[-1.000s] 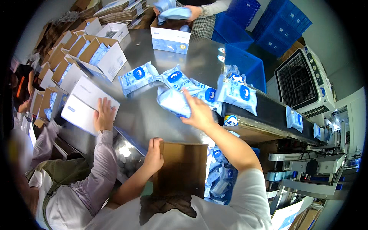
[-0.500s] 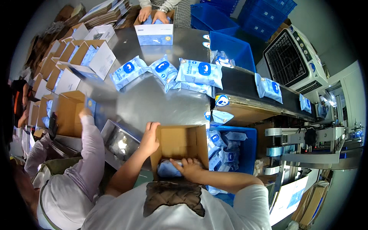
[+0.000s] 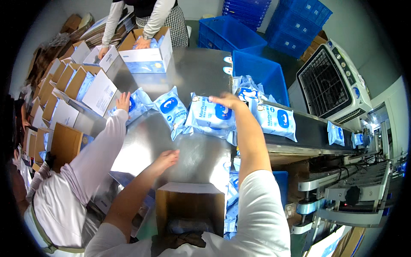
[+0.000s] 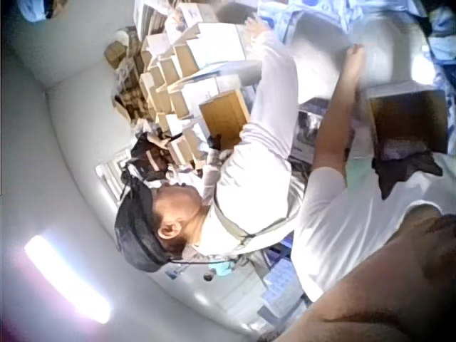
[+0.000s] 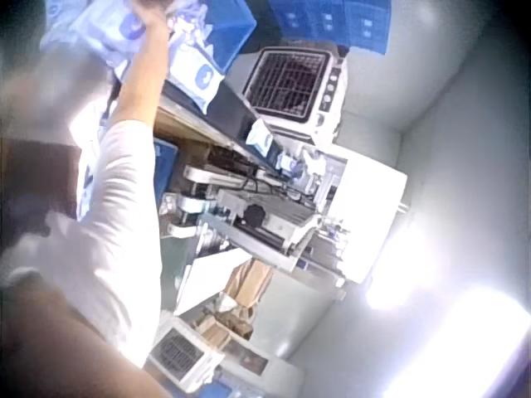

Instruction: The person packs soft packs of wet wipes into cardboard boxes at a production line, later moving to a packaging machine to organize blue lids and boxes.

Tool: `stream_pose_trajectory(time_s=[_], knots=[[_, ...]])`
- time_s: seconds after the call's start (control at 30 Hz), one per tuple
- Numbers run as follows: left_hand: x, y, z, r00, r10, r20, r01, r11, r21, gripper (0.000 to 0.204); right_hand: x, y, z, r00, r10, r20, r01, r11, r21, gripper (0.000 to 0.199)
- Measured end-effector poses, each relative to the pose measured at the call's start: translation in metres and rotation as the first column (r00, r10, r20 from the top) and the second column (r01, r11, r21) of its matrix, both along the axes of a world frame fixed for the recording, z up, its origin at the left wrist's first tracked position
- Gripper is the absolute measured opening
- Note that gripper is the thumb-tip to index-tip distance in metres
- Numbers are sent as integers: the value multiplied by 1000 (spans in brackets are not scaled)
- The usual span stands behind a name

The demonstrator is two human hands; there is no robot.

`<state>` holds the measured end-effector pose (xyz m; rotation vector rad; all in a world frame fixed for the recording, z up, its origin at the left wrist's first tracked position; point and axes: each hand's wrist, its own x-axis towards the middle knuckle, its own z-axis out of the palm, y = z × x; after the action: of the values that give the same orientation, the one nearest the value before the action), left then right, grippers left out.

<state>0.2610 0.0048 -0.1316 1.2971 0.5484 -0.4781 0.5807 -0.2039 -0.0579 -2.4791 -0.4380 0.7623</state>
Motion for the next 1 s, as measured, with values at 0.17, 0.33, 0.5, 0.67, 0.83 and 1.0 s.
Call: stream_pose_trajectory(time_s=[0.17,0.33,0.5,0.67,0.83,1.0], knots=[[58,-23,-54,990,49,129,-80,966,245,78,-43,19,-9,797,133,-589,-172,985,-10,86],[50,-46,-101,920,110,376,-326,746,580,80,-158,-13,-46,536,109,-837,497,761,417,70],[42,-19,0,879,118,463,-162,985,58,102,-212,-21,-18,532,113,-839,728,444,522,81],[14,3,105,773,101,626,-60,994,-87,130,-244,-29,64,544,189,-818,748,333,574,84],[-6,-9,206,724,99,683,-75,995,-66,121,-289,-68,107,584,362,-727,732,152,664,64],[-40,10,215,921,324,216,-69,682,-728,66,-360,-119,129,628,213,-749,779,-170,604,68]])
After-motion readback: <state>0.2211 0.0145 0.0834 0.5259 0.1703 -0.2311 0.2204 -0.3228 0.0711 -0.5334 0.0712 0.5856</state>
